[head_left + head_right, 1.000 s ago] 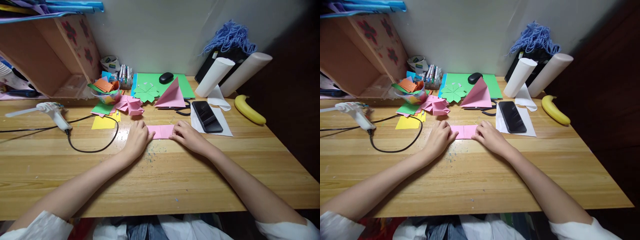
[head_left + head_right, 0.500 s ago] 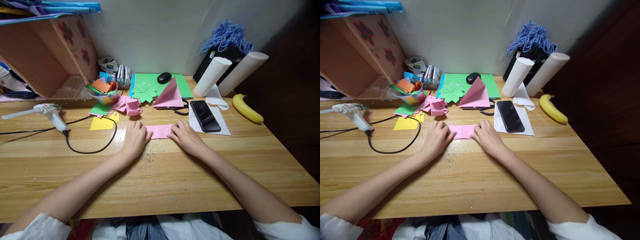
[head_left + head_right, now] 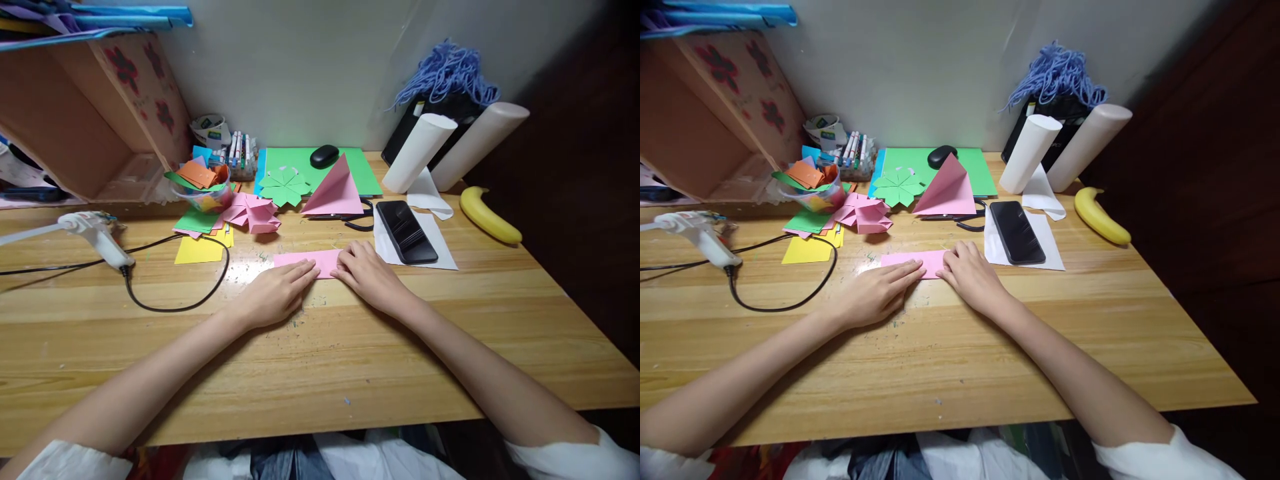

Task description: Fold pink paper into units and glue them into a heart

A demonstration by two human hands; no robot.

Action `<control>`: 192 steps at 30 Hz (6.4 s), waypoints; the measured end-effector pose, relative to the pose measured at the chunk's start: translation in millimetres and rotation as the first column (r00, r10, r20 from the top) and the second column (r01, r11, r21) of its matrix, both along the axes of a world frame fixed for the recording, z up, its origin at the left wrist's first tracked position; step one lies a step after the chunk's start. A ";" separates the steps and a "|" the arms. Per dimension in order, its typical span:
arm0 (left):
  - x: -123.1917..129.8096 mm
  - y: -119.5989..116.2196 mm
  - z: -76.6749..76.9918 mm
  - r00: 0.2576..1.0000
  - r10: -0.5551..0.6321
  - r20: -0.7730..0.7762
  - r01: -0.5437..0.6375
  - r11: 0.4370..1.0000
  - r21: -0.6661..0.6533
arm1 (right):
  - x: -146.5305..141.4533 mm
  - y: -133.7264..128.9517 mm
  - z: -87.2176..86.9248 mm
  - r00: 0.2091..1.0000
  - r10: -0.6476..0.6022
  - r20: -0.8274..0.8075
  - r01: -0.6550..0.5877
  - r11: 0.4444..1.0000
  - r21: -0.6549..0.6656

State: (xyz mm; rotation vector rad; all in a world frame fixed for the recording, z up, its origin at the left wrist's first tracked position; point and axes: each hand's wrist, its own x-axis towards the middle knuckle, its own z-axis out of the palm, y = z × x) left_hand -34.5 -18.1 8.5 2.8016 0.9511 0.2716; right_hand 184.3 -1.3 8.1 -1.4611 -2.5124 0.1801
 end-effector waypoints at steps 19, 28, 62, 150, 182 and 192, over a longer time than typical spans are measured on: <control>15.0 -15.5 7.2 0.984 0.073 -0.162 -0.042 0.982 0.187 | 4.8 -3.2 7.5 0.905 0.409 -0.118 -0.407 0.912 0.041; 25.5 -40.1 -7.2 0.887 0.322 -0.332 -0.159 0.886 0.435 | 15.5 1.8 15.7 0.927 0.361 -0.103 -0.363 0.932 -0.001; 3.1 -0.2 3.6 0.848 0.236 0.474 -0.186 0.971 -0.150 | -3.0 -6.6 7.3 0.838 0.222 -0.498 -0.185 0.975 0.122; 18.7 -1.1 7.4 0.660 0.658 0.363 -0.124 0.572 -0.811 | -18.9 -12.9 4.0 0.791 -0.244 -0.561 -0.169 0.794 -0.584; 12.7 2.0 0.0 0.674 0.622 0.399 -0.156 0.647 -0.746 | -17.4 -10.0 4.0 0.760 -0.177 -0.626 -0.191 0.859 -0.475; 11.0 3.4 6.4 0.676 0.631 0.381 -0.123 0.606 -0.786 | -18.2 -10.8 3.5 0.740 -0.232 -0.631 -0.188 0.830 -0.525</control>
